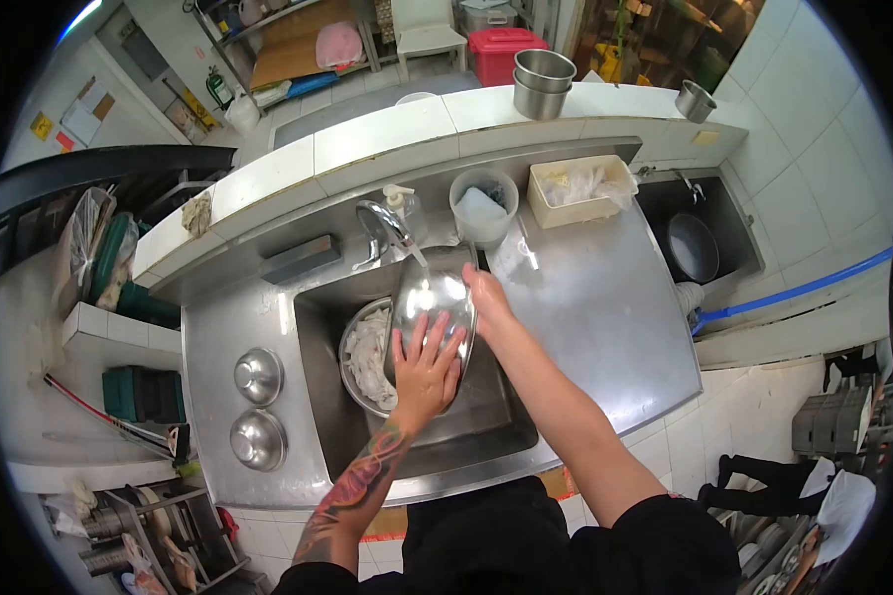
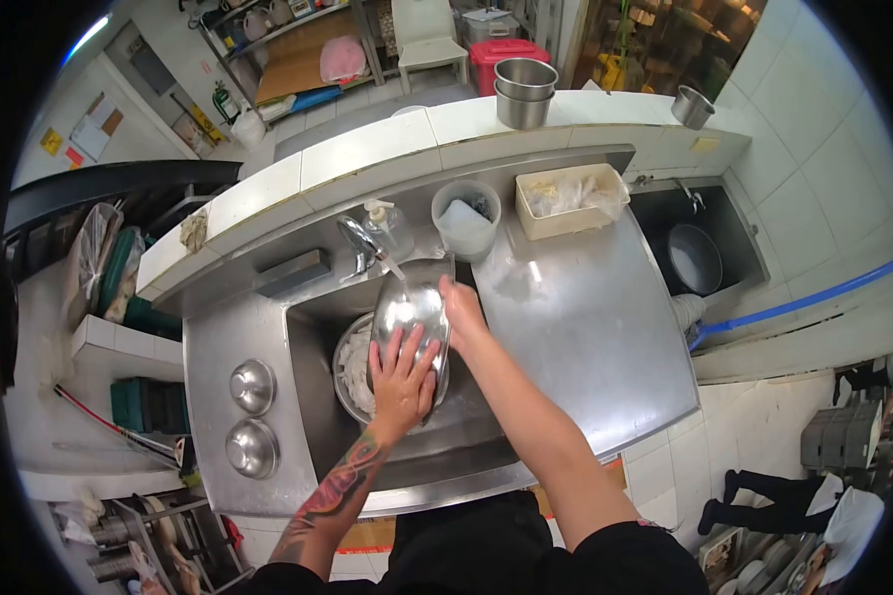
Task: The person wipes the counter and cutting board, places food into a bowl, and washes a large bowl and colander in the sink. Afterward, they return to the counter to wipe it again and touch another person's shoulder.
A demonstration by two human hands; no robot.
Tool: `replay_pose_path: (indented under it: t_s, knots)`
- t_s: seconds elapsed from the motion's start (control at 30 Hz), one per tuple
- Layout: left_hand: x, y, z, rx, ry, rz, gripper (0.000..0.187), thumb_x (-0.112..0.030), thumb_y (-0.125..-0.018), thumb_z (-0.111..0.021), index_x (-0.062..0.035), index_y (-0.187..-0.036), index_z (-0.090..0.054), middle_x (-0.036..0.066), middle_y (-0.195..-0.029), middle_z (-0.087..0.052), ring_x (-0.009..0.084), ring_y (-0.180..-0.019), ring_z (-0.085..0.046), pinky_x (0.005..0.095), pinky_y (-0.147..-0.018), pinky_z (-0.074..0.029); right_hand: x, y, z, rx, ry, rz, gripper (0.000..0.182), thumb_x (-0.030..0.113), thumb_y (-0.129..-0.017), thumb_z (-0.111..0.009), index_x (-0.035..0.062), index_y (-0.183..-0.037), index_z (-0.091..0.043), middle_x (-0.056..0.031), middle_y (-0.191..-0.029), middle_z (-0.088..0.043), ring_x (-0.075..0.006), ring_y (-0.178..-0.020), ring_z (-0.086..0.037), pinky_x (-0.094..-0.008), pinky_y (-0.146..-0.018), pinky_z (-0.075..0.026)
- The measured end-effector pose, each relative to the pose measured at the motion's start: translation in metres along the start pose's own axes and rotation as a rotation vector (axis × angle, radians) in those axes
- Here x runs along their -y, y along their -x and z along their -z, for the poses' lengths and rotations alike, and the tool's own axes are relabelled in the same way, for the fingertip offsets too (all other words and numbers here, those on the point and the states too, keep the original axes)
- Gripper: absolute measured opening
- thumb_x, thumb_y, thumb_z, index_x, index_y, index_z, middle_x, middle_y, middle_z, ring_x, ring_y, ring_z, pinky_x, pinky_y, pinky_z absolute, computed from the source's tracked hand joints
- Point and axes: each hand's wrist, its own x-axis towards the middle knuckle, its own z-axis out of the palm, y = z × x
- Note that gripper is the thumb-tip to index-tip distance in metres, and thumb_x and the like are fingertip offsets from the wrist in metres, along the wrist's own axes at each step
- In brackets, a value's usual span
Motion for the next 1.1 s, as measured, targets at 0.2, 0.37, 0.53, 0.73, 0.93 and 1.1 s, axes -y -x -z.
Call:
replay_pose_path:
  t_s: [0.2, 0.37, 0.53, 0.73, 0.93, 1.1]
  knots:
    - [0.053, -0.082, -0.014, 0.104, 0.271, 0.290, 0.050, -0.034, -0.094, -0.051, -0.0103, -0.138, -0.053, 0.013, -0.144, -0.049, 0.0361, -0.136, -0.040, 0.0504, -0.110, -0.030, -0.011, 0.051, 0.012, 0.088, 0.197, 0.047, 0.029, 0.031, -0.101, -0.053, 0.0051, -0.089, -0.062, 0.0010, -0.081, -0.060, -0.0102, -0.071, -0.054, -0.0313, -0.064, -0.046]
    - [0.165, -0.109, -0.089, 0.457, 1.098, 0.452, 0.056, -0.052, -0.096, -0.047, -0.0107, -0.133, -0.057, 0.014, -0.122, -0.064, 0.0277, -0.118, -0.057, 0.0446, -0.100, -0.044, 0.012, 0.089, 0.035, 0.038, 0.587, 0.270, 0.033, 0.029, -0.100, -0.056, 0.0057, -0.078, -0.063, 0.0057, -0.072, -0.053, -0.0051, -0.072, -0.045, -0.0252, -0.065, -0.039]
    - [0.152, -0.002, -0.129, 0.266, 1.714, 1.287, 0.057, -0.062, -0.094, -0.046, -0.0099, -0.103, -0.068, 0.008, -0.093, -0.071, 0.0212, -0.087, -0.067, 0.0364, -0.084, -0.053, 0.035, 0.098, 0.060, 0.008, 0.291, 0.152, 0.029, 0.030, -0.099, -0.059, 0.0073, -0.081, -0.063, 0.0066, -0.076, -0.054, -0.0037, -0.071, -0.044, -0.0227, -0.064, -0.037]
    - [0.038, 0.054, -0.095, 0.051, 1.798, 1.591, 0.060, -0.059, -0.100, -0.037, -0.0085, -0.129, -0.051, 0.010, -0.121, -0.062, 0.0240, -0.108, -0.062, 0.0422, -0.092, -0.052, -0.020, 0.055, 0.063, 0.031, 0.385, 0.325, 0.032, 0.030, -0.100, -0.057, 0.0087, -0.076, -0.056, 0.0088, -0.072, -0.045, -0.0035, -0.067, -0.036, -0.0242, -0.058, -0.031]
    - [0.038, 0.024, -0.092, -0.266, 1.627, 1.253, 0.050, -0.046, -0.104, -0.034, -0.0067, -0.127, -0.054, 0.011, -0.121, -0.061, 0.0231, -0.103, -0.061, 0.0377, -0.089, -0.050, -0.013, 0.066, 0.053, -0.004, 0.515, 0.348, 0.034, 0.029, -0.101, -0.055, 0.0075, -0.074, -0.054, 0.0088, -0.070, -0.042, -0.0042, -0.066, -0.034, -0.0252, -0.057, -0.030]
    - [0.213, -0.004, -0.135, -0.099, 1.638, 1.071, 0.018, -0.035, -0.095, -0.058, -0.0170, -0.091, -0.057, 0.002, -0.076, -0.057, 0.0169, -0.067, -0.054, 0.0410, -0.069, -0.048, -0.006, 0.109, 0.056, -0.022, 0.787, 0.443, 0.034, 0.032, -0.098, -0.060, 0.0009, -0.083, -0.064, 0.0045, -0.068, -0.051, -0.0048, -0.066, -0.042, -0.0269, -0.055, -0.035]
